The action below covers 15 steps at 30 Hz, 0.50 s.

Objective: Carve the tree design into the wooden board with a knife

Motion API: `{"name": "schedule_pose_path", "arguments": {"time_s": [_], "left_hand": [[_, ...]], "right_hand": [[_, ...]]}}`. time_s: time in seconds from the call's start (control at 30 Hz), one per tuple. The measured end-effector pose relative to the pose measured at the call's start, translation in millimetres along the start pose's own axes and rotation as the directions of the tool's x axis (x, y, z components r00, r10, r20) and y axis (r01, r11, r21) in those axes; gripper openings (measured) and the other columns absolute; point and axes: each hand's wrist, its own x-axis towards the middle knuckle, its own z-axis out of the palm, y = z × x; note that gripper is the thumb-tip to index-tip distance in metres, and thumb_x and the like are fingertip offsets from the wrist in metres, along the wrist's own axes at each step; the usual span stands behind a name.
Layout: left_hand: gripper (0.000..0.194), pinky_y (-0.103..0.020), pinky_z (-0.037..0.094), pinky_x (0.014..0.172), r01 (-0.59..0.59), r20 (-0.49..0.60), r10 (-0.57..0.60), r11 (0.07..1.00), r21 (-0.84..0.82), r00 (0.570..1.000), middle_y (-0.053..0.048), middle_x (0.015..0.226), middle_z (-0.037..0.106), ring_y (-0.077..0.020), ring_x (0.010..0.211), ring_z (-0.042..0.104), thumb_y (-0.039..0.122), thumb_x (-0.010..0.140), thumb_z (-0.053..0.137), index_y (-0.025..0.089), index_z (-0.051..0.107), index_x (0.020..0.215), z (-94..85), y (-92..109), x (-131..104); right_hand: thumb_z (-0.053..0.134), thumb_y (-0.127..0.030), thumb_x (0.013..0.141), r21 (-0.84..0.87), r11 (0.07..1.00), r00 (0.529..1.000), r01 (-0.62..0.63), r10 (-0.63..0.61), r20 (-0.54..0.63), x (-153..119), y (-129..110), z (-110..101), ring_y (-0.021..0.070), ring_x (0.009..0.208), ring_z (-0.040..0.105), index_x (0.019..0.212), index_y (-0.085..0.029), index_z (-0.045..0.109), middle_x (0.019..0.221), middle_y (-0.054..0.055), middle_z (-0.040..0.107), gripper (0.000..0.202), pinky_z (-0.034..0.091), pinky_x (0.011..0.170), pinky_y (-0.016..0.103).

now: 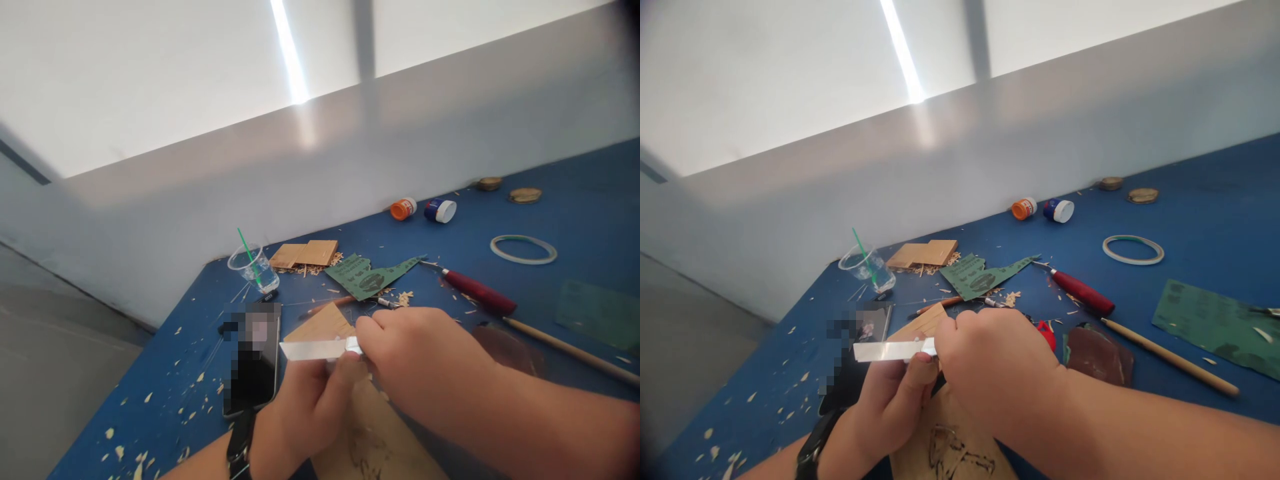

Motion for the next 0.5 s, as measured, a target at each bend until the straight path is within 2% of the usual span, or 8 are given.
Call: {"name": "schedule_pose_path", "arguments": {"time_s": [0.13,0.23,0.3,0.4,0.5], "left_hand": [[0.053,-0.028,0.033,0.051,0.039,-0.02,-0.039,0.999,0.001,0.999,0.002,0.059,0.049,-0.0126,0.053,0.036,0.047,0.116,0.044,0.02,0.056,0.072,3.0,-1.0,-3.7],[0.049,-0.028,0.034,0.054,0.053,-0.031,-0.053,0.999,0.005,0.998,0.001,0.065,0.054,-0.0133,0.059,0.041,0.043,0.117,0.044,0.019,0.056,0.075,4.1,-0.9,-6.2],[0.043,-0.028,0.039,0.061,0.04,-0.017,-0.04,0.999,-0.006,0.999,0.0,0.074,0.061,-0.0145,0.066,0.048,0.04,0.118,0.042,0.02,0.061,0.084,2.4,0.1,-5.1],[0.039,-0.03,0.043,0.071,-0.024,0.058,0.026,0.999,-0.032,0.998,-0.003,0.085,0.066,-0.0162,0.075,0.053,0.045,0.116,0.048,0.02,0.063,0.091,-5.0,0.9,1.9],[0.047,-0.028,0.041,0.067,-0.07,0.155,0.079,0.996,-0.064,0.985,-0.002,0.079,0.065,-0.0152,0.07,0.053,0.058,0.109,0.058,0.019,0.065,0.085,-14.7,-1.2,11.3]], "right_hand": [[0.064,-0.002,0.072,-0.026,0.999,0.999,-0.03,0.031,0.024,-4.4,-7.3,0.1,0.027,0.063,0.069,0.082,-0.023,0.06,0.076,0.006,0.071,0.023,0.018,0.05,0.033],[0.063,-0.001,0.07,-0.031,0.999,0.998,-0.011,0.009,-0.057,-7.5,-6.7,4.3,0.0258,0.059,0.067,0.08,-0.023,0.058,0.073,0.006,0.069,0.024,0.017,0.05,0.033],[0.063,-0.002,0.07,-0.025,1.0,0.985,0.015,-0.019,-0.171,-8.4,-2.0,7.8,0.0244,0.055,0.064,0.077,-0.024,0.056,0.069,0.004,0.067,0.024,0.018,0.049,0.033],[0.066,-0.004,0.067,-0.058,0.991,0.926,0.123,-0.135,-0.354,-8.0,9.4,13.0,0.0222,0.049,0.056,0.074,-0.025,0.054,0.064,0.0,0.062,0.025,0.018,0.049,0.034],[0.068,-0.004,0.063,-0.119,0.963,0.867,0.243,-0.271,-0.419,-6.2,19.2,17.7,0.0202,0.049,0.051,0.072,-0.025,0.053,0.063,-0.002,0.059,0.027,0.017,0.049,0.035]]}}
